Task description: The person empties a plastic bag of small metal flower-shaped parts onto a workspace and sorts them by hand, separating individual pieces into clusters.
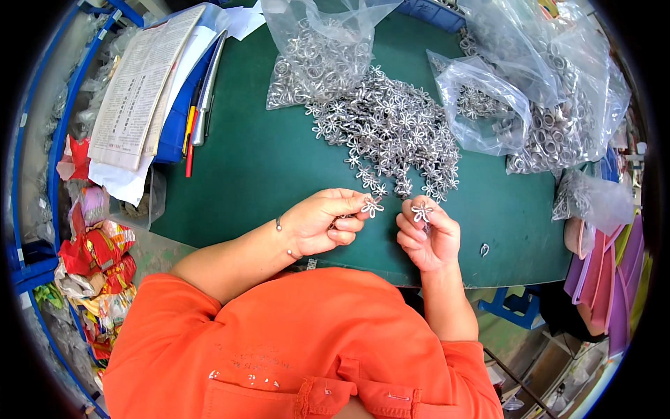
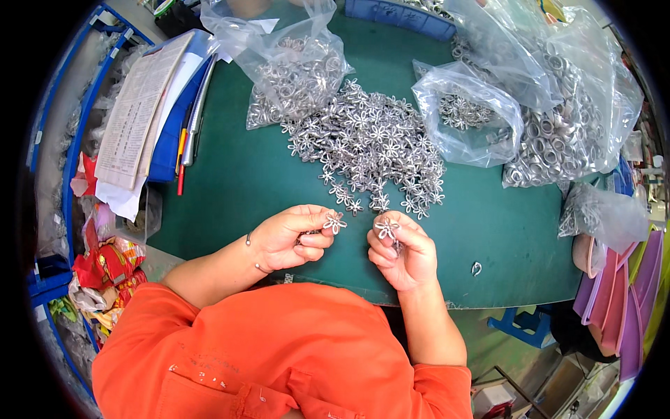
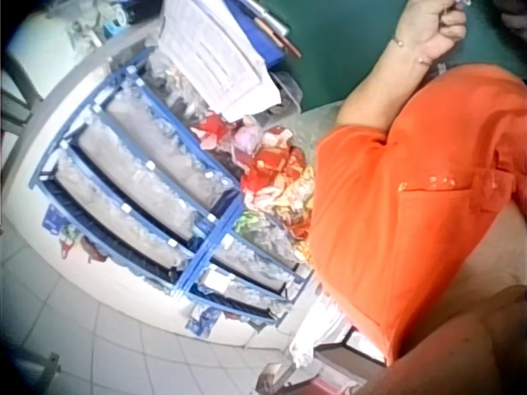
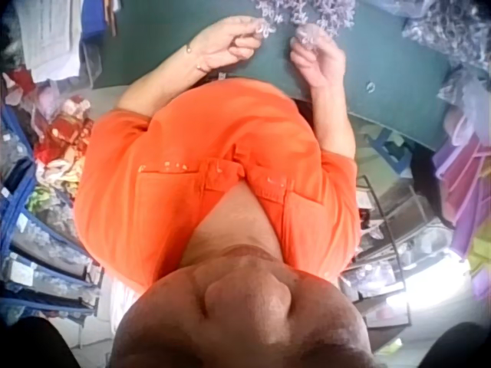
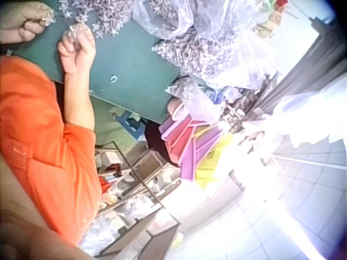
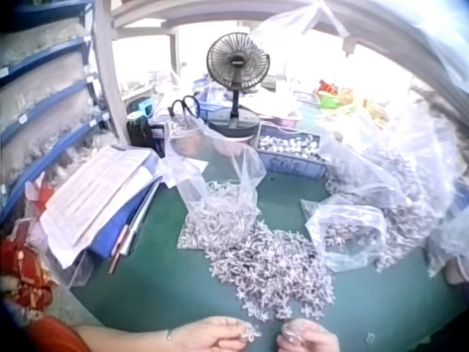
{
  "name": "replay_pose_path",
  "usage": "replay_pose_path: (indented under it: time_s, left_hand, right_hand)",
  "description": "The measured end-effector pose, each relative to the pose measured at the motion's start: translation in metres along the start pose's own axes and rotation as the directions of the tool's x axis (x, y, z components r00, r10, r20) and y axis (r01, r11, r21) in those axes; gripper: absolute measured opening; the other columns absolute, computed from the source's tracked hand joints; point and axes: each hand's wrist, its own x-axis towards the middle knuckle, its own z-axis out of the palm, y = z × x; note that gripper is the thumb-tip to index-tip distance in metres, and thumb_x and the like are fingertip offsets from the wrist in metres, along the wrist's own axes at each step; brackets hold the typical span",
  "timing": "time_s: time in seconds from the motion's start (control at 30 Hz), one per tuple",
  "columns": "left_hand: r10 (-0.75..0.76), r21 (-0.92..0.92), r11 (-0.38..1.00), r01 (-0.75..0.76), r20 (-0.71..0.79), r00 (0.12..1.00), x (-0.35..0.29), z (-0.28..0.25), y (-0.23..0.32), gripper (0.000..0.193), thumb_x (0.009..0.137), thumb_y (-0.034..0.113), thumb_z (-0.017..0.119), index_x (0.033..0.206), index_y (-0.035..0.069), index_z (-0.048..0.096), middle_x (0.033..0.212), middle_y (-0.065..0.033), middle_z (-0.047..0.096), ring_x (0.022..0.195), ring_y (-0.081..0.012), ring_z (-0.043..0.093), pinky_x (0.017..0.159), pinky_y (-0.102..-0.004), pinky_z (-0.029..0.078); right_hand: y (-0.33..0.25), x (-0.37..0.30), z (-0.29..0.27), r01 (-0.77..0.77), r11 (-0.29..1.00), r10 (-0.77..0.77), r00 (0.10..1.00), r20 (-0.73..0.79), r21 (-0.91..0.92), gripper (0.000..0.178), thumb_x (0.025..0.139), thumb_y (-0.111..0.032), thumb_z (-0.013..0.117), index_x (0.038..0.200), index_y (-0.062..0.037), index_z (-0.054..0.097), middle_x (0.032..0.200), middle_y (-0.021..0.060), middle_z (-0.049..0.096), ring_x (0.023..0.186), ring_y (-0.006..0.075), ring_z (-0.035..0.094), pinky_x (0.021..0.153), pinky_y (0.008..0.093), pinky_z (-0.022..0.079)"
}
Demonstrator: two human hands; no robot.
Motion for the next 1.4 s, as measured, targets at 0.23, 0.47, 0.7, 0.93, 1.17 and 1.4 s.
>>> replay_pose_path:
  time_s: [0.23,0.47,0.7,0.93,1.17,1.4]
  left_hand:
    - [0.153,0.044,0.988,-0.148,-0.144,0.978,-0.007,0.009,0.018,0.018,0.091,0.015,0.056,0.097,-0.001,0.063,0.092,-0.0118,0.065,0.070,-0.0171,0.058,0.051,-0.0259,0.046]
    - [0.570,0.847,-0.502,-0.174,0.475,0.670,0.022,0.014,0.029,0.017,0.081,0.007,0.071,0.098,0.005,0.070,0.077,-0.0091,0.059,0.068,-0.0238,0.061,0.061,-0.0343,0.050]
    - [0.582,0.807,-0.584,-0.087,0.492,0.648,0.024,0.009,0.015,0.016,0.080,0.008,0.069,0.095,0.005,0.067,0.084,-0.0098,0.058,0.077,-0.0304,0.062,0.066,-0.0401,0.052]
    - [0.515,0.754,-0.645,-0.129,0.552,0.655,0.015,0.008,0.012,0.015,0.076,0.005,0.074,0.090,0.006,0.069,0.080,-0.0076,0.058,0.071,-0.0257,0.061,0.062,-0.0361,0.050]
    - [0.535,0.864,-0.464,-0.198,0.451,0.714,-0.003,0.005,0.012,0.012,0.078,0.004,0.075,0.088,0.005,0.069,0.079,-0.0061,0.059,0.065,-0.0209,0.058,0.059,-0.0321,0.048]
    - [0.596,0.873,-0.452,-0.184,0.449,0.666,-0.002,0.013,0.013,0.009,0.080,0.003,0.073,0.088,0.004,0.069,0.079,-0.0066,0.058,0.064,-0.0195,0.058,0.059,-0.0312,0.048]
  right_hand:
    - [-0.005,0.004,0.018,0.003,0.817,-0.196,0.942,-0.272,-0.577,0.010,0.092,-0.009,0.063,0.092,0.0011,0.063,0.071,0.0042,0.058,0.054,0.0097,0.050,0.045,0.0205,0.036]
    - [0.020,0.024,0.019,0.074,-0.588,-0.432,0.813,0.390,-0.805,0.009,0.080,-0.009,0.073,0.089,-0.0070,0.070,0.072,0.0088,0.061,0.063,0.0269,0.062,0.055,0.0374,0.050]
    - [0.021,0.021,0.016,0.062,-0.656,-0.386,0.828,0.406,-0.752,0.008,0.081,-0.011,0.073,0.084,-0.0058,0.068,0.074,0.0070,0.061,0.065,0.0268,0.062,0.055,0.0373,0.051]
    - [-0.001,0.000,0.015,-0.001,0.718,-0.216,0.950,-0.225,-0.696,0.009,0.089,-0.009,0.069,0.089,-0.0001,0.065,0.070,0.0010,0.057,0.057,0.0071,0.048,0.050,0.0206,0.037]
    - [-0.018,-0.009,-0.016,0.100,0.993,-0.095,0.993,0.075,-0.070,0.011,0.090,-0.009,0.062,0.093,0.0010,0.058,0.080,0.0060,0.050,0.064,0.0120,0.042,0.048,0.0226,0.033]
    - [-0.015,-0.007,0.015,0.194,0.976,-0.203,0.975,-0.090,-0.101,0.009,0.090,-0.007,0.060,0.097,-0.0002,0.061,0.081,0.0068,0.054,0.069,0.0137,0.050,0.047,0.0246,0.037]
